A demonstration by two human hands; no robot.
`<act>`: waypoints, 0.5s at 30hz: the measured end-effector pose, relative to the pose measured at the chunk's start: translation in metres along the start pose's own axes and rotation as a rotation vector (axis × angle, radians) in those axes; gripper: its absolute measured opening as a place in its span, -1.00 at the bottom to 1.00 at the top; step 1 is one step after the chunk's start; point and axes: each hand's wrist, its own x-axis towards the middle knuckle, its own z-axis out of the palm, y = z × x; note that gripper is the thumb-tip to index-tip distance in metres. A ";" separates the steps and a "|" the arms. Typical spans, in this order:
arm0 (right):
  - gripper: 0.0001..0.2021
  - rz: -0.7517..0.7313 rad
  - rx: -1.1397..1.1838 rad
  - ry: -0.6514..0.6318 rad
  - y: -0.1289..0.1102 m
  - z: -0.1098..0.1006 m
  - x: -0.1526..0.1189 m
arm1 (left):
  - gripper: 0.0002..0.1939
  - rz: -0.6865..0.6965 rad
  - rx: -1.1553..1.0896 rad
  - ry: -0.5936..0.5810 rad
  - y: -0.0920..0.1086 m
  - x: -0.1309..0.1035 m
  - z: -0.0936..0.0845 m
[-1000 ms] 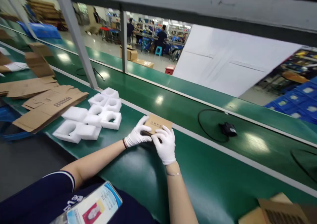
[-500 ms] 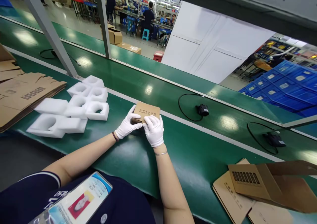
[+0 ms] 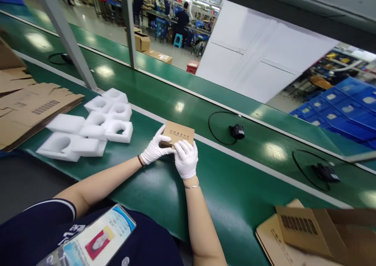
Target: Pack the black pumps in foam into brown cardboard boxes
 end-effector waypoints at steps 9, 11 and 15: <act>-0.50 0.254 0.216 0.063 0.019 0.021 -0.007 | -0.41 -0.044 0.098 -0.030 -0.002 0.005 -0.001; -0.66 0.224 0.165 0.055 0.022 0.028 -0.003 | -0.42 -0.016 0.185 -0.050 -0.005 0.006 -0.004; -0.34 0.550 0.102 0.085 0.009 0.036 0.011 | -0.58 0.127 0.645 -0.059 -0.004 0.004 -0.001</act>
